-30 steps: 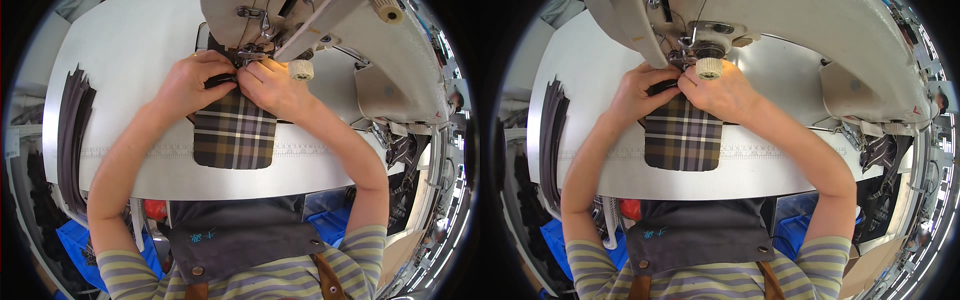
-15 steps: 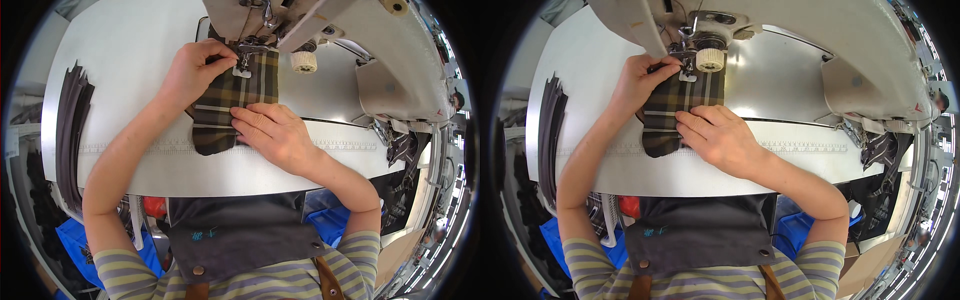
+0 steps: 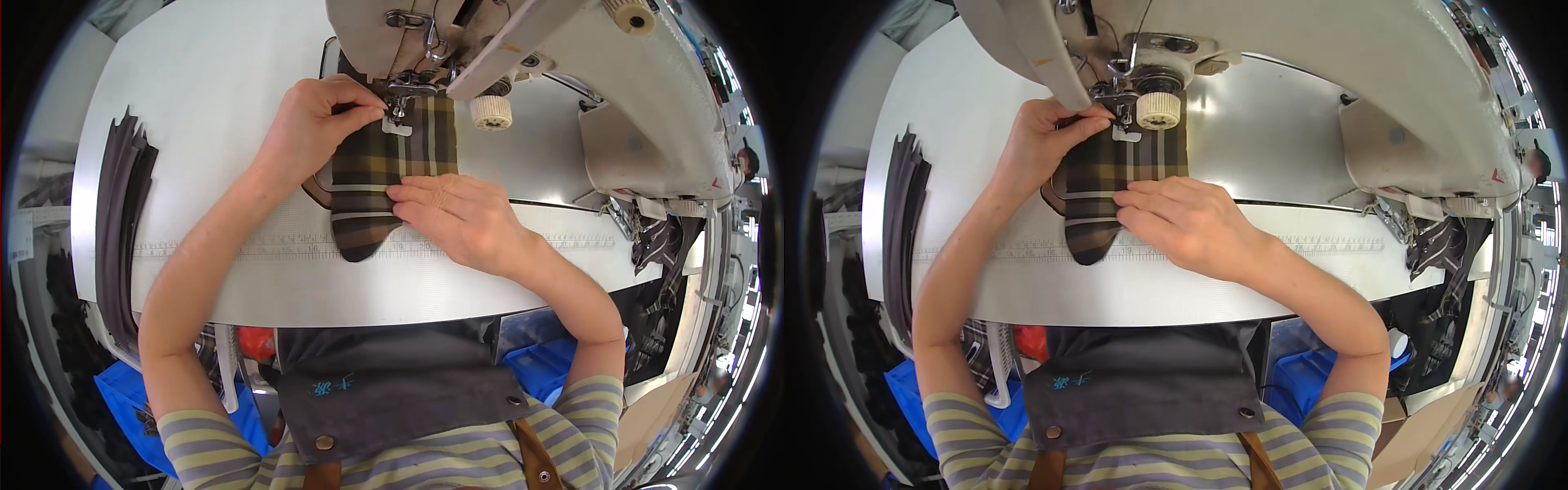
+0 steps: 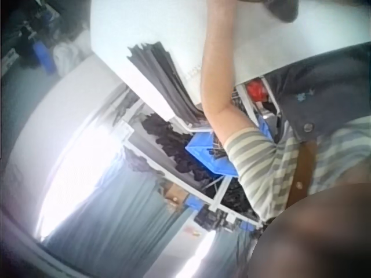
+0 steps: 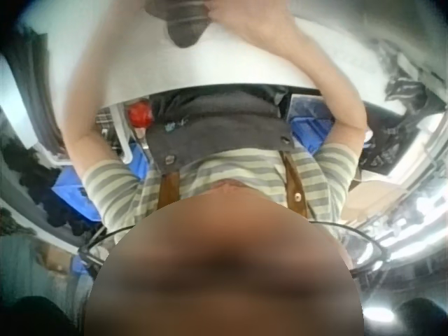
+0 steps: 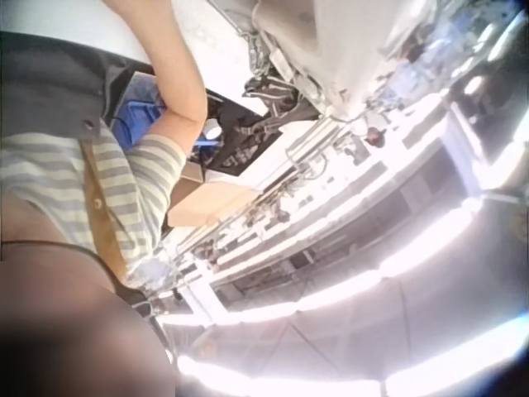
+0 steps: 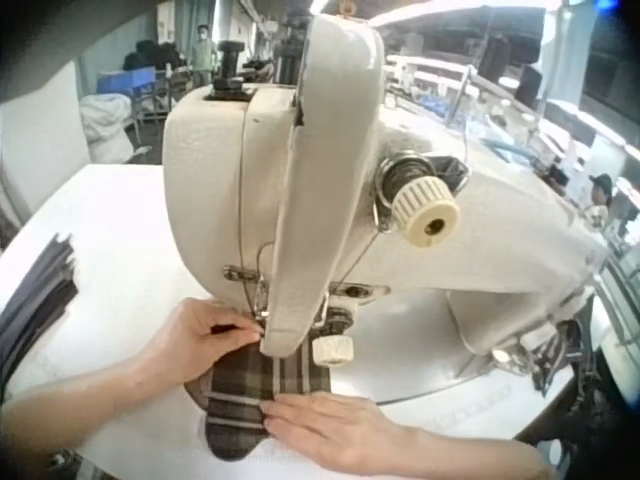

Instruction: The recorder uses an industrial sewing machine to attach zippers to plaid fabric pieces.

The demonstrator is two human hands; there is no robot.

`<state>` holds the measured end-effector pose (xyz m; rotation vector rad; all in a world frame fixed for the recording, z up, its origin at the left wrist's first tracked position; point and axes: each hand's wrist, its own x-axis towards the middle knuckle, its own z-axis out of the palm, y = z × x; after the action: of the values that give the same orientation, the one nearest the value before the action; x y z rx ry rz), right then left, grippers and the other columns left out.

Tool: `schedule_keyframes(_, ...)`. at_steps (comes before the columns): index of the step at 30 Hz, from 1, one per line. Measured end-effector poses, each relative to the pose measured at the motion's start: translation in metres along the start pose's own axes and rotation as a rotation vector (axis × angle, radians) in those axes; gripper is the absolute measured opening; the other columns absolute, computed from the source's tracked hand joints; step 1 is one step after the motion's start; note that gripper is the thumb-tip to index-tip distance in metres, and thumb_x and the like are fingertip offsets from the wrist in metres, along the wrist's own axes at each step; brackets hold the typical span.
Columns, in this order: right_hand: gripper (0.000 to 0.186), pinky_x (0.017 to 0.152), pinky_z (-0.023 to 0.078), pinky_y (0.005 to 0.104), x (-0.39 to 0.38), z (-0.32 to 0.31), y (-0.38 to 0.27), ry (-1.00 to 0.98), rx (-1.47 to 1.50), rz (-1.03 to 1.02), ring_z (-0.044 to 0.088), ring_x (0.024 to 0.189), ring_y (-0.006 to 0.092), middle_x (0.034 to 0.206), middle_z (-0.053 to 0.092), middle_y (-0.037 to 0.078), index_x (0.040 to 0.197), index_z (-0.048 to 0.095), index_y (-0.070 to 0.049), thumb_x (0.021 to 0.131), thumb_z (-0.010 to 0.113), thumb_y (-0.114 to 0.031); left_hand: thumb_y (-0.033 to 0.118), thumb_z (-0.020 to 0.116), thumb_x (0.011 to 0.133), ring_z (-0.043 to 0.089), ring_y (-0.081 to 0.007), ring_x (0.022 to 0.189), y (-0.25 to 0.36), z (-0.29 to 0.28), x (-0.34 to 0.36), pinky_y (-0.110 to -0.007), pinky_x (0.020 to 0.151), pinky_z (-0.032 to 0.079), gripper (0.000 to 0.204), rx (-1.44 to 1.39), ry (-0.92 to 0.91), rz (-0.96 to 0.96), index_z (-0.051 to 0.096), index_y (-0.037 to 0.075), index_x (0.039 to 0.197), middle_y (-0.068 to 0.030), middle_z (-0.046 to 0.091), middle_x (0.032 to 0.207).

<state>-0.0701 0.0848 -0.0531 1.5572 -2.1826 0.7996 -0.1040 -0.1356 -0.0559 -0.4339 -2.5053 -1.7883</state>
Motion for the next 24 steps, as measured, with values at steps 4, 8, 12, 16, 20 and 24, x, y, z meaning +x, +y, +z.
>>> schedule_keyframes(4,0.026,0.079,0.055,0.0352,-0.001,-0.012,-0.01,-0.177,0.078,0.072,0.065,0.101,0.0276,0.106,0.068,0.011,0.095,0.068,-0.001,0.074,0.076,-0.014,0.007,0.066,0.085,0.06,-0.0125,0.074,0.006,0.0,0.001,-0.027,0.072,0.049,0.013,0.064,0.011,-0.125,0.069,-0.004,0.092,-0.0061,0.067,0.081)
schedule_keyframes(8,0.043,0.092,0.049,0.0396,0.018,0.004,-0.001,-0.229,0.05,0.08,0.057,0.116,0.029,0.123,0.061,0.013,0.111,0.063,-0.001,0.078,0.073,-0.026,0.007,0.066,0.085,0.059,-0.0127,0.07,0.008,-0.002,0.003,-0.028,0.069,0.049,0.014,0.06,0.007,-0.108,0.069,-0.004,0.093,-0.006,0.066,0.077)
schedule_keyframes(12,0.08,0.109,0.03,0.0484,0.02,0.023,-0.001,-0.33,-0.046,0.146,0.037,0.135,0.0325,0.145,0.039,0.015,0.139,0.04,-0.001,0.082,0.063,-0.051,0.007,0.066,0.085,0.059,-0.0127,0.071,0.006,-0.003,0.004,-0.028,0.069,0.048,0.014,0.007,0.006,-0.199,0.069,-0.004,0.092,-0.0054,0.066,0.08)
schedule_keyframes(16,0.081,0.11,0.029,0.0483,0.016,0.026,-0.003,-0.37,-0.075,0.14,0.036,0.135,0.032,0.147,0.038,0.015,0.141,0.039,-0.001,0.083,0.061,-0.054,0.007,0.066,0.085,0.058,-0.0124,0.075,0.003,-0.003,0.006,-0.028,0.071,0.047,0.013,-0.003,-0.005,-0.138,0.069,-0.005,0.091,-0.0047,0.064,0.087)
schedule_keyframes(20,0.081,0.111,0.028,0.0484,0.019,0.026,-0.004,-0.359,-0.059,0.136,0.035,0.136,0.0324,0.147,0.037,0.015,0.141,0.039,-0.001,0.084,0.059,-0.055,0.007,0.066,0.085,0.058,-0.0126,0.077,0.002,-0.003,0.006,-0.028,0.072,0.047,0.013,-0.021,-0.002,-0.149,0.069,-0.005,0.09,-0.0048,0.063,0.089)
schedule_keyframes(24,0.081,0.111,0.028,0.0489,0.019,0.025,-0.003,-0.373,-0.055,0.143,0.035,0.136,0.033,0.147,0.038,0.016,0.141,0.039,-0.001,0.084,0.059,-0.055,0.007,0.066,0.085,0.058,-0.0129,0.077,0.003,-0.002,0.005,-0.028,0.072,0.047,0.013,-0.021,-0.005,-0.141,0.069,-0.005,0.09,-0.0048,0.063,0.088)
